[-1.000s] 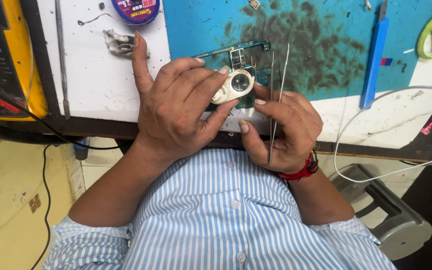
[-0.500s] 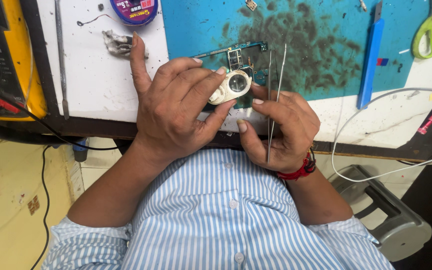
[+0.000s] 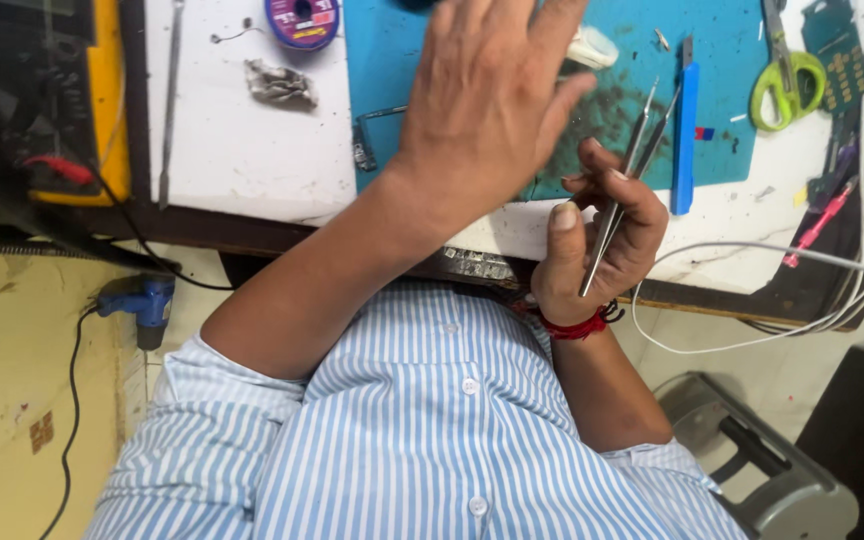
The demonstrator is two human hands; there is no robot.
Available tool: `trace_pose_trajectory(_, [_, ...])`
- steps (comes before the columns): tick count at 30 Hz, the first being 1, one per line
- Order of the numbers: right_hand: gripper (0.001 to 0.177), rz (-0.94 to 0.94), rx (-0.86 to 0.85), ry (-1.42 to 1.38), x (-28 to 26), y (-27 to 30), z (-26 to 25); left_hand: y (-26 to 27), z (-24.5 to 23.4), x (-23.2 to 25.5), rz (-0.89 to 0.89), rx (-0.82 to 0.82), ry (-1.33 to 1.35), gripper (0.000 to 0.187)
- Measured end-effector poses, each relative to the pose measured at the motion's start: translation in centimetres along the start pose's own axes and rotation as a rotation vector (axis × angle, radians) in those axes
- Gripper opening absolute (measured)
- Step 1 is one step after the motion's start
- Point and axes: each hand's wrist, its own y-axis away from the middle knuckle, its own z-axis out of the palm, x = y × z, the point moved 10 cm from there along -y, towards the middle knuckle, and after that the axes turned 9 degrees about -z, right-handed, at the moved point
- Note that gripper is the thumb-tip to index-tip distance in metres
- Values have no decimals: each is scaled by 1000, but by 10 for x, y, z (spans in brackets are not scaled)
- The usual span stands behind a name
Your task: The person uses a soldering iron and tweezers to work on a small circuit board. They then use a hot air rework station to heat components while holding the board with tweezers, and briefly inspect the area with a magnifying loupe.
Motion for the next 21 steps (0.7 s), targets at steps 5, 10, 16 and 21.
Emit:
trace_pose_trajectory(5, [33, -2, -4, -73, 0, -5, 3, 78, -36, -24, 47, 57, 419, 52])
trace_pose_trajectory(10, [30, -10, -82, -40, -5, -8, 11, 172, -150, -105, -93, 578, 155, 37])
trace_pose_trajectory(16, [22, -23, -76, -14, -10, -9, 13, 212, -185, -197, -356, 533, -111, 32])
trace_pose_trajectory(21, [20, -92, -114, -24, -21, -13, 17, 201, -187, -205, -308, 542, -222, 33])
